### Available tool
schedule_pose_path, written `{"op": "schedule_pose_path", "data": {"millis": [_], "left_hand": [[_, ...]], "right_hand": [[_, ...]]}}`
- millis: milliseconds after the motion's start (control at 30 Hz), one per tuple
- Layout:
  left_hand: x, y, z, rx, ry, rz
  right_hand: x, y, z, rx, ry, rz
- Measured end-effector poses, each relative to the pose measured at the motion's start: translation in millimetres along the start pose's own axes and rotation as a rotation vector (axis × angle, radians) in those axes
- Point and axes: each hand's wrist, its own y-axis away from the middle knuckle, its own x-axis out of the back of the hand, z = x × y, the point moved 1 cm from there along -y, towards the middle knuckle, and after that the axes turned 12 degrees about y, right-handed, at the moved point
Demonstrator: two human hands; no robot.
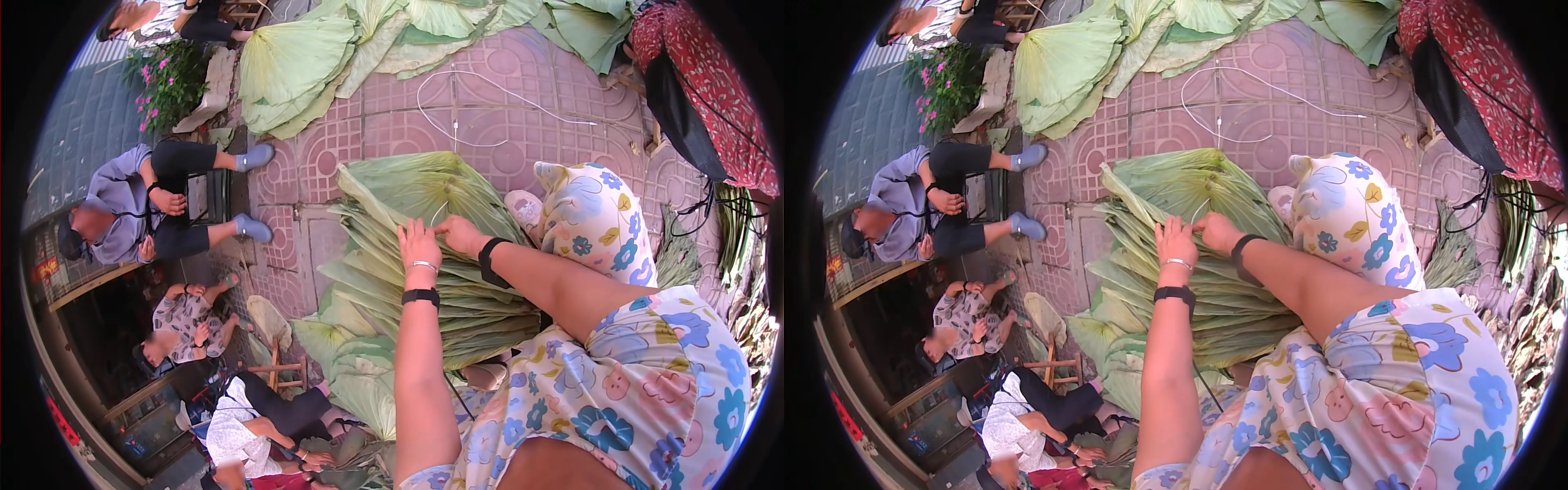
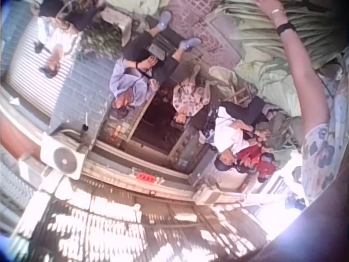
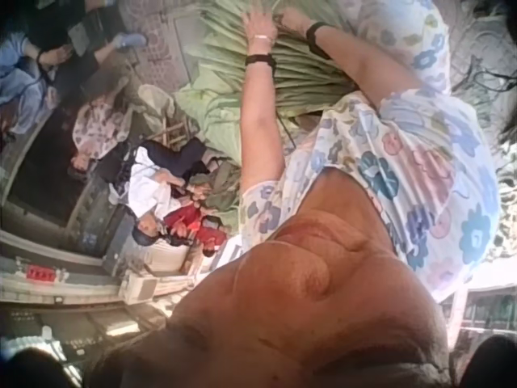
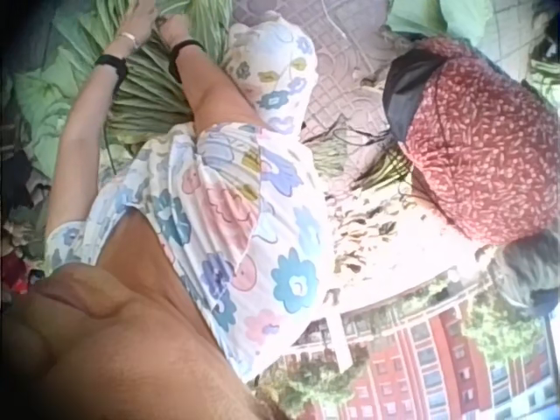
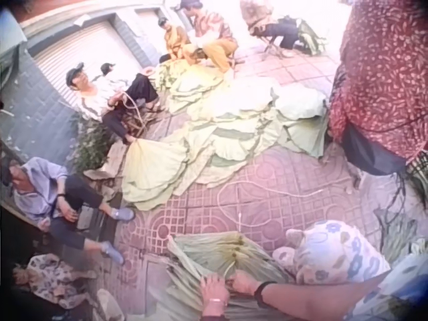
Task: The person processes large green leaves by hand and using a thin stick. The person folds a leaf, inserts the stick to secure the fold, stacks the processed leaves together, and lifts the bundle to place it aside.
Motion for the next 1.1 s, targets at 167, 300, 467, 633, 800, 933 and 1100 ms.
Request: {"op": "schedule_pose_path", "data": {"millis": [167, 300, 467, 633, 800, 933, 1100], "left_hand": [[0, -5, 4, 0.066, 0.031, -0.168], [-2, 2, 3, 0.125, 0.096, -0.049], [3, -1, 4, 0.148, 0.134, 0.091], [9, -2, -2, 0.208, 0.131, -0.117], [4, -7, 4, 0.17, 0.109, -0.067], [7, -5, 3, 0.232, 0.168, -0.055], [7, -2, -4, 0.213, 0.129, -0.055]], "right_hand": [[19, -19, 34, -0.214, 0.163, 0.516], [14, -19, 34, -0.28, 0.122, 0.425], [-6, -16, 8, -0.037, -0.314, -0.024], [8, -41, 36, -0.106, 0.153, 0.61], [9, -56, 56, -0.236, 0.4, 0.879], [5, -45, 31, -0.087, -0.174, 0.21], [8, -44, 27, -0.154, 0.006, 0.281]]}}
